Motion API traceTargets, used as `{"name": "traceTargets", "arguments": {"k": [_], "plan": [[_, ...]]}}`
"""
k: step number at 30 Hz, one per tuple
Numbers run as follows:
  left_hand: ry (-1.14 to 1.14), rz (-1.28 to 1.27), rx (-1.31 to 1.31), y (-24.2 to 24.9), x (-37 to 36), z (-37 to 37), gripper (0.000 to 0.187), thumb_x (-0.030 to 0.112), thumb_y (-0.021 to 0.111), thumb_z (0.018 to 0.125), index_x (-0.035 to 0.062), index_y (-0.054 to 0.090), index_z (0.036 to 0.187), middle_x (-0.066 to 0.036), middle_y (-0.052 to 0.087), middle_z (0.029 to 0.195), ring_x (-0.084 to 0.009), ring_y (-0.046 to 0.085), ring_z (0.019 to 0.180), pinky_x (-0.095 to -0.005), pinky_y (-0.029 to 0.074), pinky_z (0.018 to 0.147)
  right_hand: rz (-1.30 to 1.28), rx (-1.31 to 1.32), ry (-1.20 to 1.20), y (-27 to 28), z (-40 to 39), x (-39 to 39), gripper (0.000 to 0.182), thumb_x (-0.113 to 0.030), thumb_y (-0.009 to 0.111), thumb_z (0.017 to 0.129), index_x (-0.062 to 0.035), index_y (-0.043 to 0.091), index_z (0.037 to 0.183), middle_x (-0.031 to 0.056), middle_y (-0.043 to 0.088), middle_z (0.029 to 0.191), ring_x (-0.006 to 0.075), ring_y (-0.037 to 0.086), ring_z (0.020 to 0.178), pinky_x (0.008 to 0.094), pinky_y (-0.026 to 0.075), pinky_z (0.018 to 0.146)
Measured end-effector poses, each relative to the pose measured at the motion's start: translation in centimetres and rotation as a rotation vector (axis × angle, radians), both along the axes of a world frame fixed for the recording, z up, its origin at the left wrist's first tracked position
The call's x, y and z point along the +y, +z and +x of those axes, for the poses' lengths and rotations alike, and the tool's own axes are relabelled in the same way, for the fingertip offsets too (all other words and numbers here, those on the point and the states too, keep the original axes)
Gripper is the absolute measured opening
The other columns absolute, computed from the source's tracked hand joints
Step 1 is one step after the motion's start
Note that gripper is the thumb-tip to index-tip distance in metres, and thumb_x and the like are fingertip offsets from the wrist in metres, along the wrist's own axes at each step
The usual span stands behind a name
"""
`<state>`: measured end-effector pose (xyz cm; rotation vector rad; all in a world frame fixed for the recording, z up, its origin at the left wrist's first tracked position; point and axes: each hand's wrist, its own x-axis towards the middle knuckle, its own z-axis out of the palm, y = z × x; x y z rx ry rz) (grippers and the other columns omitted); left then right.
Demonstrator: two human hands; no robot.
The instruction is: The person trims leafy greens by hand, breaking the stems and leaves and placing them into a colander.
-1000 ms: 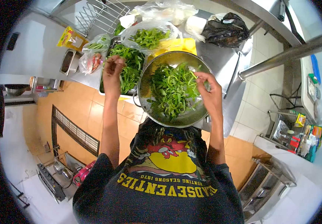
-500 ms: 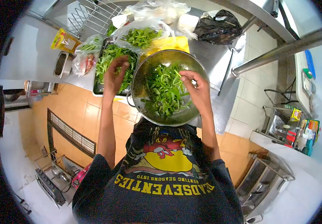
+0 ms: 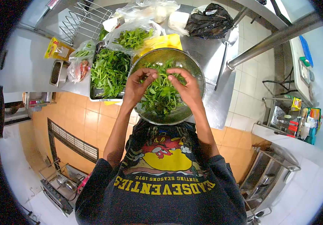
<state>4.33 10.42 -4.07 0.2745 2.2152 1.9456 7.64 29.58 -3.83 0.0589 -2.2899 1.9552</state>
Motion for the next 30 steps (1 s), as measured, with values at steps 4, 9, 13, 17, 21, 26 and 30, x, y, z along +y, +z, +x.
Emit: {"name": "traceTargets", "arguments": {"k": [4,9,13,17,21,26,30], "plan": [[0.082,0.232,-0.088,-1.0,-0.4,0.1,0.015,0.013,0.067,0.092,0.0015,0.063,0.102,-0.004,0.068,0.093,-0.0123,0.064,0.092,-0.0260,0.049,0.083,0.129,0.163,-0.098,-0.2,-0.3,0.2,0.018,-0.009,0.071,0.083,-0.0062,0.068,0.101,0.0069,0.067,0.099,0.0223,0.058,0.103,0.0342,0.043,0.091],[0.058,0.336,-0.132,-1.2,-0.4,0.6,0.013,0.013,0.065,0.093,0.0029,0.060,0.100,-0.006,0.066,0.096,-0.0149,0.064,0.098,-0.0291,0.048,0.089,0.254,0.137,-0.035,0.4,-0.2,-0.8,0.015,-0.008,0.072,0.082,-0.0045,0.068,0.095,0.0084,0.066,0.095,0.0243,0.058,0.095,0.0337,0.044,0.087],[0.033,0.343,-0.184,-1.3,-0.3,0.8,0.012,0.012,0.066,0.092,0.0038,0.059,0.098,-0.005,0.065,0.095,-0.0142,0.064,0.094,-0.0279,0.048,0.087,0.213,0.117,-0.049,-0.3,-0.3,-1.1,0.014,-0.008,0.072,0.081,-0.0044,0.068,0.095,0.0083,0.067,0.093,0.0237,0.058,0.093,0.0333,0.044,0.085],[0.040,0.221,-0.046,-1.6,-0.1,1.2,0.012,0.008,0.067,0.090,0.0029,0.059,0.098,-0.004,0.066,0.094,-0.0124,0.063,0.090,-0.0268,0.048,0.085,0.178,0.072,-0.056,-0.4,-0.2,-1.1,0.014,-0.007,0.071,0.082,-0.0042,0.068,0.095,0.0080,0.067,0.092,0.0225,0.059,0.093,0.0334,0.045,0.083],[0.050,-0.021,0.160,-0.1,0.4,1.5,0.016,0.007,0.069,0.088,0.0018,0.060,0.100,-0.004,0.066,0.092,-0.0118,0.062,0.088,-0.0272,0.048,0.082,0.171,0.084,-0.049,-0.2,-0.2,-1.1,0.013,-0.007,0.071,0.082,-0.0041,0.069,0.094,0.0078,0.068,0.090,0.0219,0.059,0.092,0.0334,0.045,0.082],[0.063,-0.197,0.342,0.7,0.9,1.7,0.013,0.010,0.072,0.085,0.0042,0.067,0.095,-0.007,0.069,0.088,-0.0162,0.065,0.083,-0.0304,0.048,0.078,0.242,0.145,-0.024,0.0,-0.1,-1.2,0.012,-0.009,0.071,0.081,-0.0053,0.069,0.092,0.0070,0.068,0.088,0.0234,0.058,0.089,0.0353,0.043,0.083],[0.080,-0.459,0.592,1.5,0.8,1.4,0.011,0.012,0.073,0.082,0.0065,0.071,0.091,-0.008,0.070,0.084,-0.0234,0.066,0.082,-0.0353,0.047,0.078,0.331,0.230,-0.009,0.0,-0.1,-1.1,0.010,-0.010,0.070,0.082,-0.0059,0.068,0.091,0.0068,0.067,0.087,0.0251,0.057,0.087,0.0368,0.040,0.083]]}}
